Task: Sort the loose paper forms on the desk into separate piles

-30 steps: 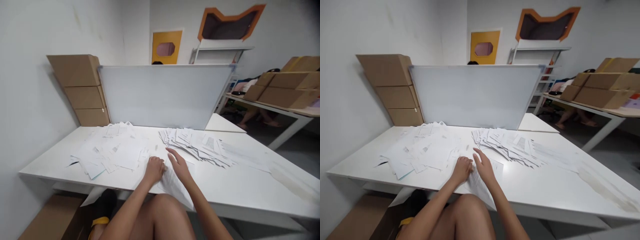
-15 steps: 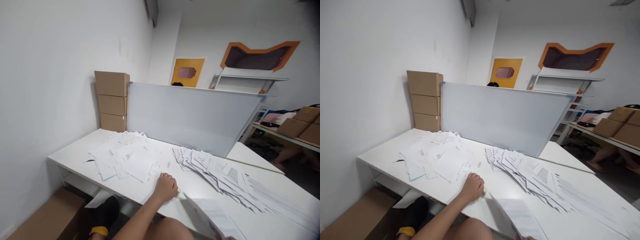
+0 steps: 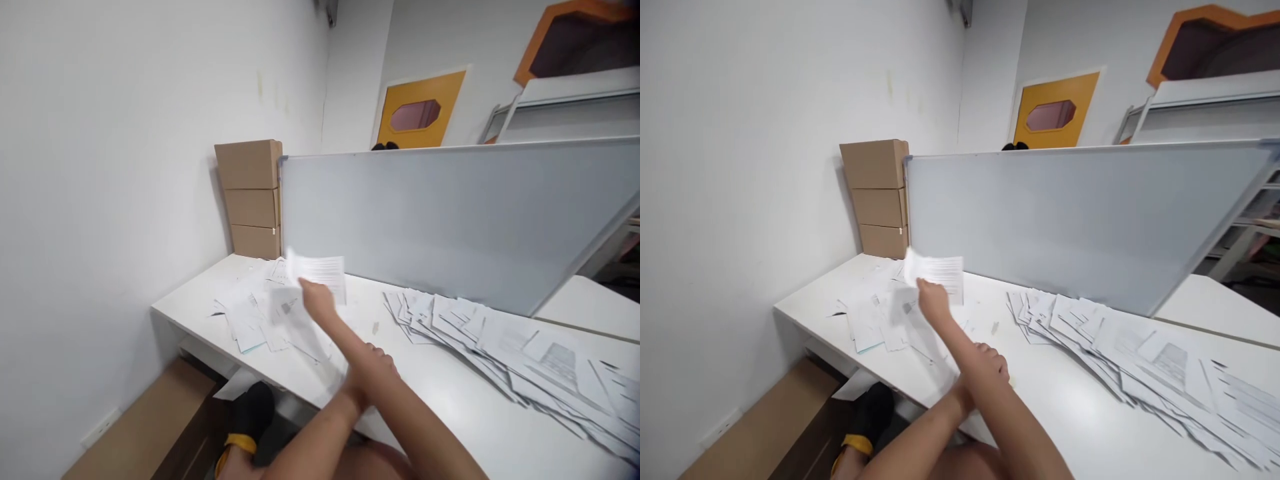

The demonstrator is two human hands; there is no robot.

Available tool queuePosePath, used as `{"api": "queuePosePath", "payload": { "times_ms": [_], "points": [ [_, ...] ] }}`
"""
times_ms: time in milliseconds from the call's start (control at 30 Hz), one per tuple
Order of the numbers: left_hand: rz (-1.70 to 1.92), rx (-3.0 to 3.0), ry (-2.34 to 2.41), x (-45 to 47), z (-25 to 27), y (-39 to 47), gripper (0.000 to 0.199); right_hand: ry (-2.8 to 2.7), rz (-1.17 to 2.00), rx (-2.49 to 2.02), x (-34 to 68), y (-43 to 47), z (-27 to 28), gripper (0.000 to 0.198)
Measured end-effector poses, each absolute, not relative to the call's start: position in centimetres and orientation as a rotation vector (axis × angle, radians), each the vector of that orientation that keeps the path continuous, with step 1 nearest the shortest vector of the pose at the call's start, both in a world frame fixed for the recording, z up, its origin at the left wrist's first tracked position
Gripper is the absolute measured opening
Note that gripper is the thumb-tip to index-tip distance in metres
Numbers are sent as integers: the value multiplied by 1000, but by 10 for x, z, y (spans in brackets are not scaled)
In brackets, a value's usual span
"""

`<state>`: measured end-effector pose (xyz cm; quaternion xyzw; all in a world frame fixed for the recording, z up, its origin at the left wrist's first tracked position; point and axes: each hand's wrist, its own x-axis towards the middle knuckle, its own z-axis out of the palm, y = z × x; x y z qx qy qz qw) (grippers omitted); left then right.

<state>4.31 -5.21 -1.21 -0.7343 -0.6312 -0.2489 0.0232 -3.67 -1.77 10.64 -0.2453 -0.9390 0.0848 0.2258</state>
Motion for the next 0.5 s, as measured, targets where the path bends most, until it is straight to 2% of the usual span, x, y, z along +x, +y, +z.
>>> {"api": "queuePosePath", "payload": {
  "times_ms": [100,200,333,500],
  "points": [
    [-747,-2191,-2019,46,-13,-51,19,-2738,348,-571,-77,-32,62,46],
    [-692,-2138,-2018,49,-11,-49,20,-2721,399,-504,-79,-36,33,55],
    [-593,-2181,-2034,48,-2,-48,19,-2588,357,-450,-47,-18,39,58],
    [-592,-2277,-1991,45,14,-49,20,-2229,187,-937,79,54,63,60]
  ]
}}
